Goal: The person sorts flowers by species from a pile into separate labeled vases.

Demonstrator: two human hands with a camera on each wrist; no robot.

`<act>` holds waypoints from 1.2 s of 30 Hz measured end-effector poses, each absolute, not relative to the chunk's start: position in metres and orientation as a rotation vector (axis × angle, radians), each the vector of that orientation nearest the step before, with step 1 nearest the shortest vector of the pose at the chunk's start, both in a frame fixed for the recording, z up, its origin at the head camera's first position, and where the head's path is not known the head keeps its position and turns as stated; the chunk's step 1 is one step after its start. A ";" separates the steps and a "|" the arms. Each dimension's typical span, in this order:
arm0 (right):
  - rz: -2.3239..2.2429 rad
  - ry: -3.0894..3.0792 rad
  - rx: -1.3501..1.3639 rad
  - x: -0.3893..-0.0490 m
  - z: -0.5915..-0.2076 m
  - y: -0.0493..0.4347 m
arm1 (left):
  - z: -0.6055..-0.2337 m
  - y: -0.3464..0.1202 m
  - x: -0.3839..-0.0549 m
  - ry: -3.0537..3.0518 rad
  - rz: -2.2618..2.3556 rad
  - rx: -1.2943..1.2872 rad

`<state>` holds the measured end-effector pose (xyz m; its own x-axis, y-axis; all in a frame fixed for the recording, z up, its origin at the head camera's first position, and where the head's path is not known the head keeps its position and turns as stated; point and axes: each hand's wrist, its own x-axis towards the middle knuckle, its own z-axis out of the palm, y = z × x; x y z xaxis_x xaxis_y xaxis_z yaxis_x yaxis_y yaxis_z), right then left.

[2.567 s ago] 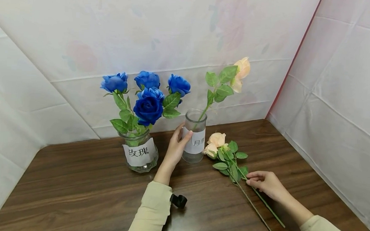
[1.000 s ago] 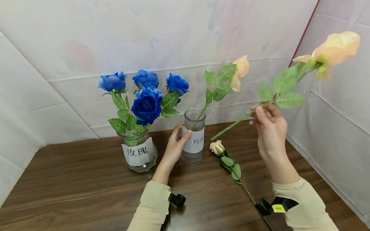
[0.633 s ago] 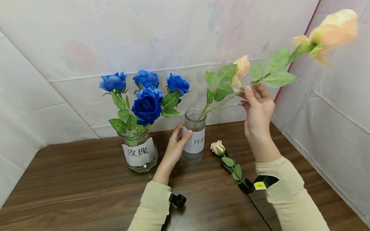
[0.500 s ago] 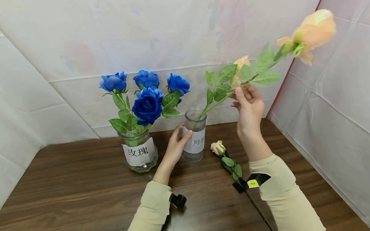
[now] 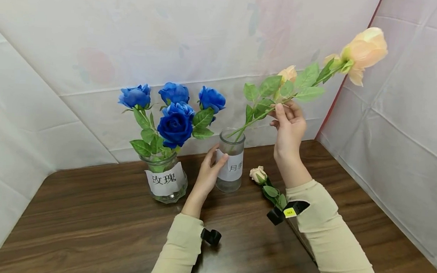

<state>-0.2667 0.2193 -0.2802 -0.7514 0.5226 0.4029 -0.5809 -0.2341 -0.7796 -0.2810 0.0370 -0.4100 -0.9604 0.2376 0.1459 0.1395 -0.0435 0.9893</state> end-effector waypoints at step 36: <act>1.929 -1.856 -0.029 -0.256 -0.345 0.214 | -0.377 0.030 -0.260 2.102 2.111 0.414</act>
<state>-0.2558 0.2139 -0.3448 -0.8940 0.3369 0.2955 -0.3082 0.0164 -0.9512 -0.2596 0.0304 -0.3769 -0.9533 0.2855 0.0986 0.0974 -0.0185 0.9951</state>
